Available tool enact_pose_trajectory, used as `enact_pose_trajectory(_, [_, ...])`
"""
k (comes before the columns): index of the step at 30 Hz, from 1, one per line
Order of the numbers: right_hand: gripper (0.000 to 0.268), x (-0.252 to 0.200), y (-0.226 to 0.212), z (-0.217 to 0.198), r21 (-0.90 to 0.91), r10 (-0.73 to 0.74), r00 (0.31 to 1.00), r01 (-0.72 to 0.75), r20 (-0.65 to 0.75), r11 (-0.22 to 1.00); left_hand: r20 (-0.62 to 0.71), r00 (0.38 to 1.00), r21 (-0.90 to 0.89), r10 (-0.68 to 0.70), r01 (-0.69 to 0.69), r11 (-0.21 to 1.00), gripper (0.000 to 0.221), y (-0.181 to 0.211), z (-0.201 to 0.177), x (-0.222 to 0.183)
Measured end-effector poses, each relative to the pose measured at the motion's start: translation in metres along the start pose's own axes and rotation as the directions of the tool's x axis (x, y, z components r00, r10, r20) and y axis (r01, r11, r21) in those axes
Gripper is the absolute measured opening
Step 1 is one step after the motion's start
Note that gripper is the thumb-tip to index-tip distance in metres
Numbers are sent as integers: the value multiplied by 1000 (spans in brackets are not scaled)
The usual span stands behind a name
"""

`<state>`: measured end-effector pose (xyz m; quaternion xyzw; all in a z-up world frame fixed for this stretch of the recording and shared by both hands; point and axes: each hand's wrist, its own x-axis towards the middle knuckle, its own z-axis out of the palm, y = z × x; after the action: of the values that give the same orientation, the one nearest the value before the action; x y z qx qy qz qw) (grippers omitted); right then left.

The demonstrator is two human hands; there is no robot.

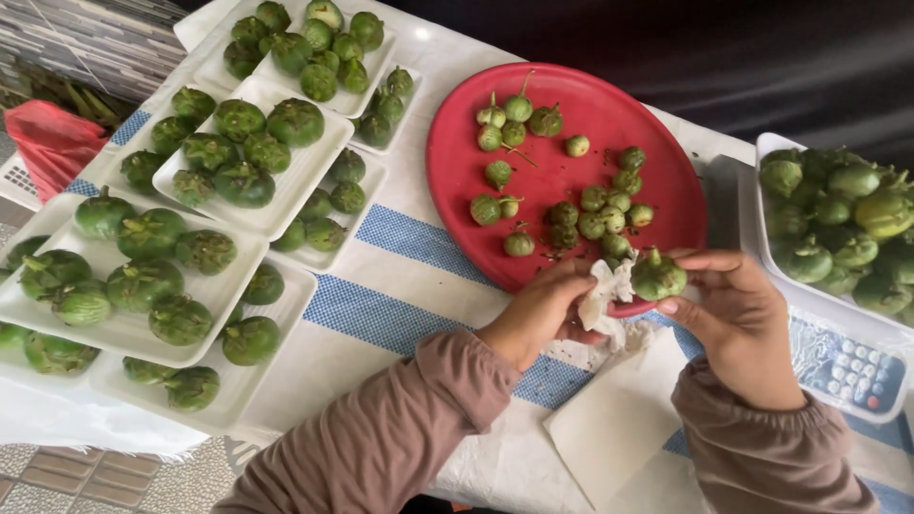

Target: Cleaning small green fruits with a tissue, trimming stems with scissors, and sorting them into plastic trays.

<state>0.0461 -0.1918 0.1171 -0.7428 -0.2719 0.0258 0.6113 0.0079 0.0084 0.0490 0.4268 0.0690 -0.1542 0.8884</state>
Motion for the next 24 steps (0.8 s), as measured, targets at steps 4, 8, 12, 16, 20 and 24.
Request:
enact_pose_trajectory(4, [43,-7,2,0,24,-75,997,74,36,997,-99,995,68,-10,17,998,16,-1,-1,1])
enact_pose_trajectory(8, [35,-12,5,3,135,1,1000,1,-15,991,40,999,-124,5,0,992,25,5,4,-8])
enact_pose_trajectory(12, [32,-13,6,12,202,8,999,1,-45,979,126,992,54,18,-25,998,55,14,15,-19])
enact_pose_trajectory(16, [41,-16,16,23,60,-7,990,16,-137,998,293,947,10,130,-139,990,41,22,21,-31])
enact_pose_trajectory(20, [49,-21,-21,33,-122,-32,997,23,-77,992,332,936,-56,117,-105,993,41,25,19,-33])
enact_pose_trajectory(24, [52,-71,-22,-54,-412,255,958,-286,-129,865,300,950,-80,86,-65,995,39,15,3,-14])
